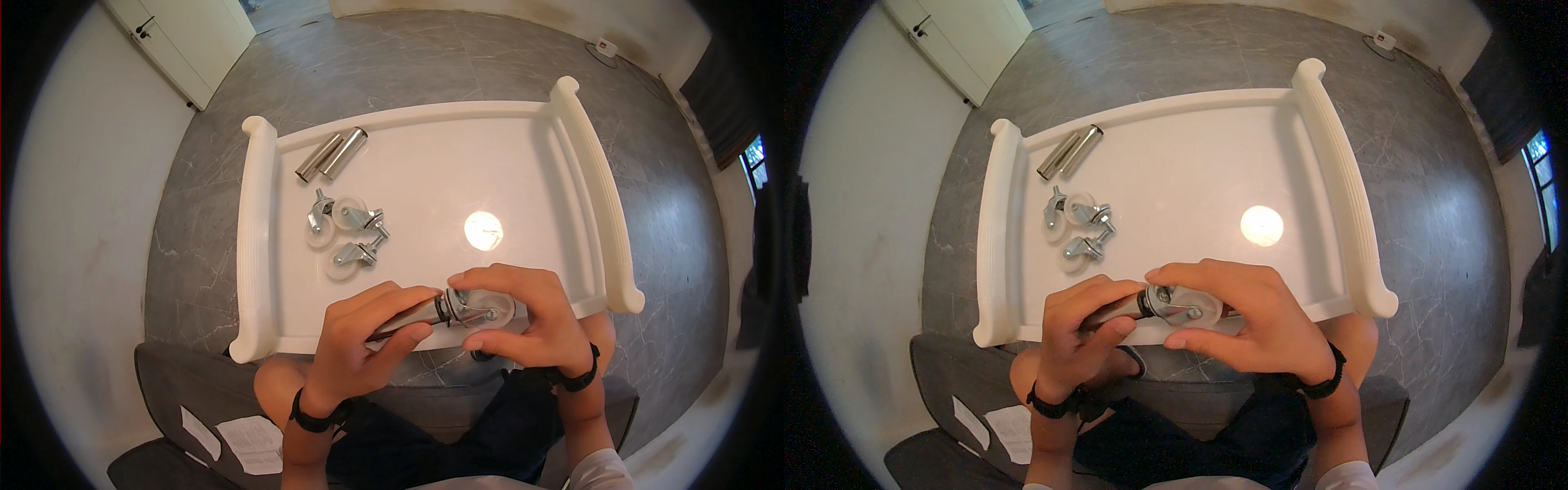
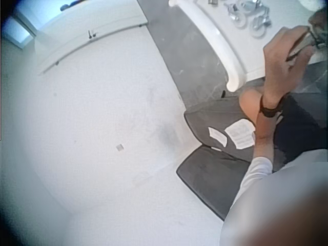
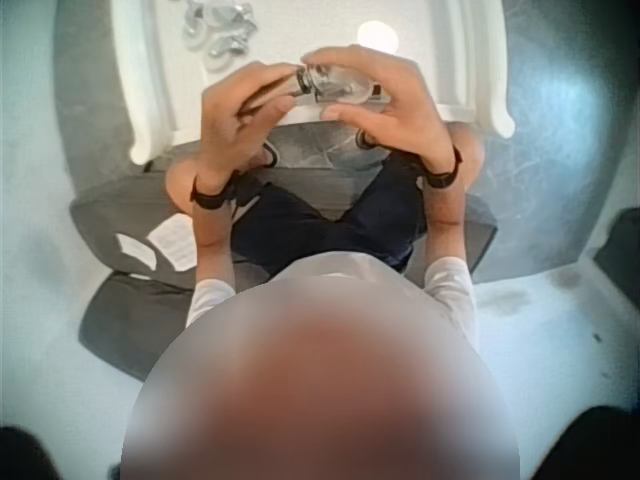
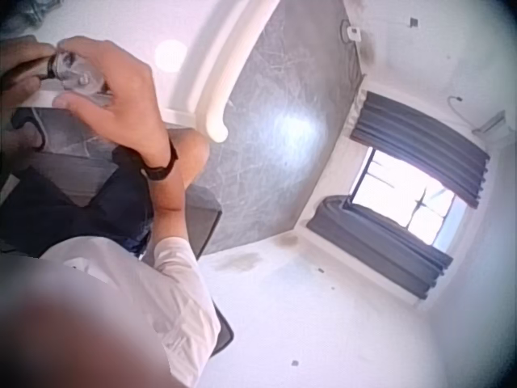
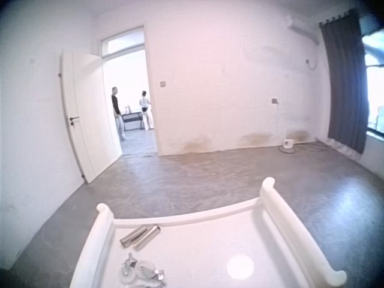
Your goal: The recorder is assembling a white plastic rolling cart by attaching metal legs and casters.
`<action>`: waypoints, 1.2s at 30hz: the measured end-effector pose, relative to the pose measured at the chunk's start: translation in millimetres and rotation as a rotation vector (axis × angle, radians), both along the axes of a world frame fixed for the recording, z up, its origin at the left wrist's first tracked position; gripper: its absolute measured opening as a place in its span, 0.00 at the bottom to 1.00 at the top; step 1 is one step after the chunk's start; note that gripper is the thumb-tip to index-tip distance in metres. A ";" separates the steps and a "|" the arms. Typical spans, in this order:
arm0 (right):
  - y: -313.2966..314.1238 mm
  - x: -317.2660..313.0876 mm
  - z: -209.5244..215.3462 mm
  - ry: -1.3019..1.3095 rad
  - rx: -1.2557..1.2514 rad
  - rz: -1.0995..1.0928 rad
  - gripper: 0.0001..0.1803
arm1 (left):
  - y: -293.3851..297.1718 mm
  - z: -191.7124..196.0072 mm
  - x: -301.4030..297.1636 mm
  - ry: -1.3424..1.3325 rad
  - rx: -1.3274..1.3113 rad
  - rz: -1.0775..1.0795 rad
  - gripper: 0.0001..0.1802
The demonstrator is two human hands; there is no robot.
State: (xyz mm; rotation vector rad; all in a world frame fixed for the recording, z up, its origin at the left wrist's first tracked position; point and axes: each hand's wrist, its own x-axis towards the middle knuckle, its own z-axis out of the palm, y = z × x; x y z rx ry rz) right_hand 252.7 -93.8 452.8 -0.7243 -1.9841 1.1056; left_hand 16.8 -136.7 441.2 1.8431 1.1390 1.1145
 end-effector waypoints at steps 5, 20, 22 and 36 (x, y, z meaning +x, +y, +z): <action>2.4 -3.8 3.3 -0.104 0.033 0.035 0.23 | 2.6 -2.9 1.1 0.018 0.086 -0.062 0.19; -3.3 1.3 0.4 -0.024 -0.055 -0.011 0.17 | -5.8 -6.9 2.4 -0.120 -0.020 0.125 0.13; -2.7 1.7 -0.3 -0.016 -0.013 -0.013 0.17 | -7.1 -3.2 3.0 -0.122 -0.057 0.111 0.14; -3.6 1.4 -0.2 0.004 -0.090 -0.034 0.17 | -1.2 -7.3 3.0 -0.137 0.108 0.114 0.15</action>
